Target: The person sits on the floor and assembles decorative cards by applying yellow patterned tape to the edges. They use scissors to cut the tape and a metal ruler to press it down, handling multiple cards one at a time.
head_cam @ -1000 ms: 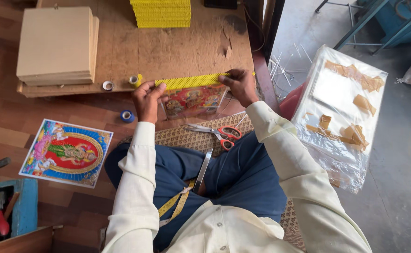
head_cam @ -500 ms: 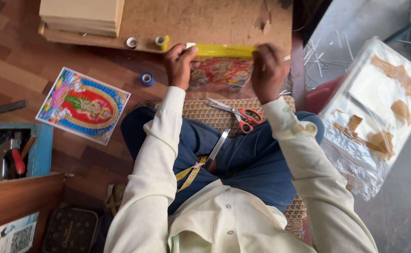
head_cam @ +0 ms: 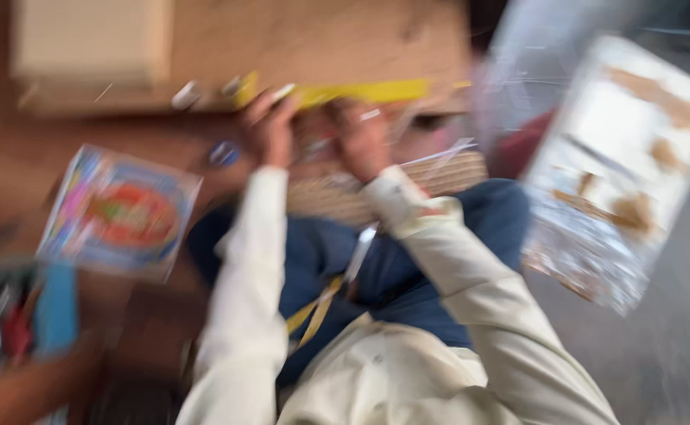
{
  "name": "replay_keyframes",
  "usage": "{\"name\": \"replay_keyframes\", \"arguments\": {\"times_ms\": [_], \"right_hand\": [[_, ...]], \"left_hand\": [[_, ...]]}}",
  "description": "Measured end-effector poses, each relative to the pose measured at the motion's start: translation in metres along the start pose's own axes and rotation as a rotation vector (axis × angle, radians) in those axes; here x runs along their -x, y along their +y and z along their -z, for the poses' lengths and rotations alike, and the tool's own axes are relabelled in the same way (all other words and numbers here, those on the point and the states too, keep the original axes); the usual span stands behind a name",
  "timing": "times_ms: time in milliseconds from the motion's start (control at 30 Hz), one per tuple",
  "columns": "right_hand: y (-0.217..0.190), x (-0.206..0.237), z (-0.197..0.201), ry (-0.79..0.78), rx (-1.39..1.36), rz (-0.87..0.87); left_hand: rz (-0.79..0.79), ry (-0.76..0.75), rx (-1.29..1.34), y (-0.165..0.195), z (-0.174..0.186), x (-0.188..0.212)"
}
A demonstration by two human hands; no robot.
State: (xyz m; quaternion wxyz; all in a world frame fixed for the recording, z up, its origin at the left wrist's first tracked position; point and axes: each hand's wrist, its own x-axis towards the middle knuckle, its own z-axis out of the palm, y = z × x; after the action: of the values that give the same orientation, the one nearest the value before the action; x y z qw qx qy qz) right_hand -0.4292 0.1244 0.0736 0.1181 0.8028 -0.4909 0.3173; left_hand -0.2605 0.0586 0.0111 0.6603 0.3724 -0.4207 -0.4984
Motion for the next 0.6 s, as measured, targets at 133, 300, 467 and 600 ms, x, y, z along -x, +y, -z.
{"name": "replay_keyframes", "arguments": {"times_ms": [133,300,467,600], "right_hand": [[0.020,0.013,-0.006,-0.349,-0.047,-0.279],[0.036,0.026,0.024,0.123,0.034,0.074],[0.056,0.023,0.046,0.079,0.059,0.097],[0.084,0.036,0.058,0.078,0.096,0.100]], "left_hand": [[0.202,0.002,0.135,0.009,0.001,0.002],[0.104,-0.160,0.001,0.032,-0.002,0.028],[0.180,-0.128,0.015,0.042,0.005,0.026],[0.138,-0.160,0.071,0.031,0.012,0.023]]}}
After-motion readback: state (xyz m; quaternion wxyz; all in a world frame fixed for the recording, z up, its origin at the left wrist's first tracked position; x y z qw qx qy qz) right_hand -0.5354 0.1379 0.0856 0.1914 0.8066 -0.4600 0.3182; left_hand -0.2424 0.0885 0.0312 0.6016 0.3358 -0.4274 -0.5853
